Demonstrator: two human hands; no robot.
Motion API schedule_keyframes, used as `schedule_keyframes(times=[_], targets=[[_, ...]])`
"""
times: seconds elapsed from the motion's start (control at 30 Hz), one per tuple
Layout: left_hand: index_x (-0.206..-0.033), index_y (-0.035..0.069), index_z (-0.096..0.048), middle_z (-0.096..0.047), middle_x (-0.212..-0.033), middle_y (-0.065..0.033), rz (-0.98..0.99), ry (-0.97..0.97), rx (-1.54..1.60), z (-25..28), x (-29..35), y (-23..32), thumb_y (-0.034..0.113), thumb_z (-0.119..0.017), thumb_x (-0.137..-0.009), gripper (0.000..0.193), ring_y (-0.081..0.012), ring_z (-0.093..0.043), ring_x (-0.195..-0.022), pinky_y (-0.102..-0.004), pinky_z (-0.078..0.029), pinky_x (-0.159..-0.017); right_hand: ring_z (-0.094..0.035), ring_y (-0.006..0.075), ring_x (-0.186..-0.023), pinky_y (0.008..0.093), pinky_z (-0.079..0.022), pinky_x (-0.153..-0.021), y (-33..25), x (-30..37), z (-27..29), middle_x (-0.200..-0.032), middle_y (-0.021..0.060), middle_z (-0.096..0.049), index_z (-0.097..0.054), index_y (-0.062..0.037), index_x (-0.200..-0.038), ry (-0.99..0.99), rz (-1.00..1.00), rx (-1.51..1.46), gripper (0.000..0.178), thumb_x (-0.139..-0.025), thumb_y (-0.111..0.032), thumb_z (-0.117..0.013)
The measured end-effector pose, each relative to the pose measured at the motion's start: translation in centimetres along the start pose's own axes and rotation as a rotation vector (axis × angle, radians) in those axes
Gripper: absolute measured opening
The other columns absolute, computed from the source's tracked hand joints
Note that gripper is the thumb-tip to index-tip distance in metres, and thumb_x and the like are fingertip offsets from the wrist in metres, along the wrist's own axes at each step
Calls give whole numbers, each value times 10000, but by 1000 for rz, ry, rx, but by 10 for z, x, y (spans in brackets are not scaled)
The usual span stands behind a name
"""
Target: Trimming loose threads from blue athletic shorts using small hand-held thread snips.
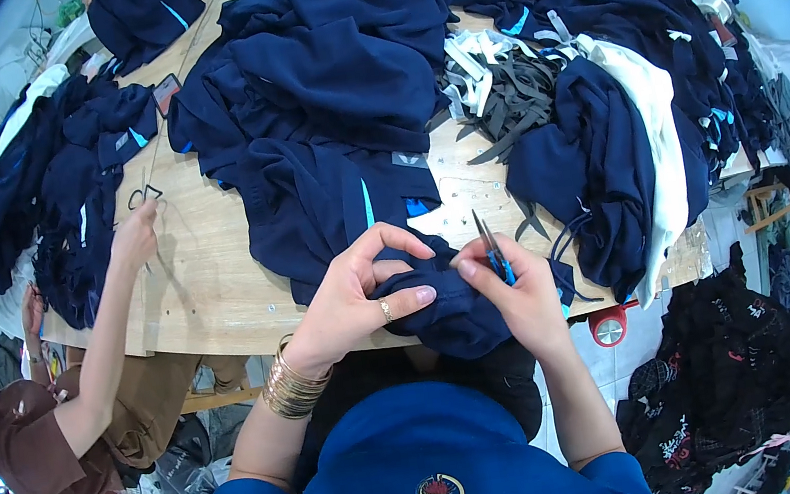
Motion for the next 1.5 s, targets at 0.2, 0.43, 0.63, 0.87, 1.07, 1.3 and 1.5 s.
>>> schedule_keyframes(times=[0.2,0.43,0.63,0.87,1.07,1.3,1.5], targets=[[-1086,42,-473,-629,-892,-59,-11,127,162,5,4,-5,12,-662,-794,349,-59,-588,-846,-180,-466,-758,-523,203,-599,289,-410,-549,-53,35,11,-733,70,-552,-589,-25,-997,260,468,539,338,-766,-252,-685],[-1099,48,-460,-636,-902,-71,-16,168,236,3,4,-8,-7,-664,-782,380,-78,-607,-863,-179,-488,-755,-458,163,-535,293,-320,-497,-54,54,-3,-611,20,-516,-637,-66,-855,207,589,822,248,-728,-264,-716],[-1104,49,-454,-638,-891,-80,-1,153,288,2,4,-14,-4,-667,-784,388,-86,-622,-826,-179,-495,-747,-453,152,-529,287,-300,-497,-58,54,-7,-616,14,-531,-639,-73,-833,224,610,874,229,-739,-270,-711],[-1110,49,-443,-636,-899,-83,2,145,314,0,4,-14,3,-668,-790,394,-87,-623,-818,-180,-499,-739,-459,143,-531,286,-300,-491,-57,53,-8,-620,15,-539,-641,-68,-837,218,606,854,234,-753,-278,-704],[-1116,47,-437,-629,-892,-80,6,135,331,-1,5,-15,4,-665,-794,397,-85,-618,-825,-181,-499,-741,-466,142,-531,286,-302,-487,-56,52,-6,-620,19,-545,-642,-63,-835,211,585,828,240,-760,-283,-700],[-1123,45,-435,-630,-877,-65,8,118,345,-3,4,-17,-2,-659,-798,398,-68,-608,-803,-170,-485,-721,-464,158,-534,293,-319,-490,-58,52,-8,-635,25,-552,-637,-57,-828,203,566,817,224,-745,-252,-708],[-1124,43,-436,-631,-850,-56,6,126,308,-3,4,-17,-4,-662,-794,403,-60,-603,-778,-162,-481,-704,-461,175,-535,303,-328,-491,-58,52,-8,-642,31,-548,-634,-58,-820,215,554,817,206,-726,-223,-715]])
Point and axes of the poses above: each hand's wrist, its own x-axis away from the middle knuckle, its own z-axis out of the back of the hand, y = z × x, the point moved 10 cm from there along -x, towards the middle knuckle
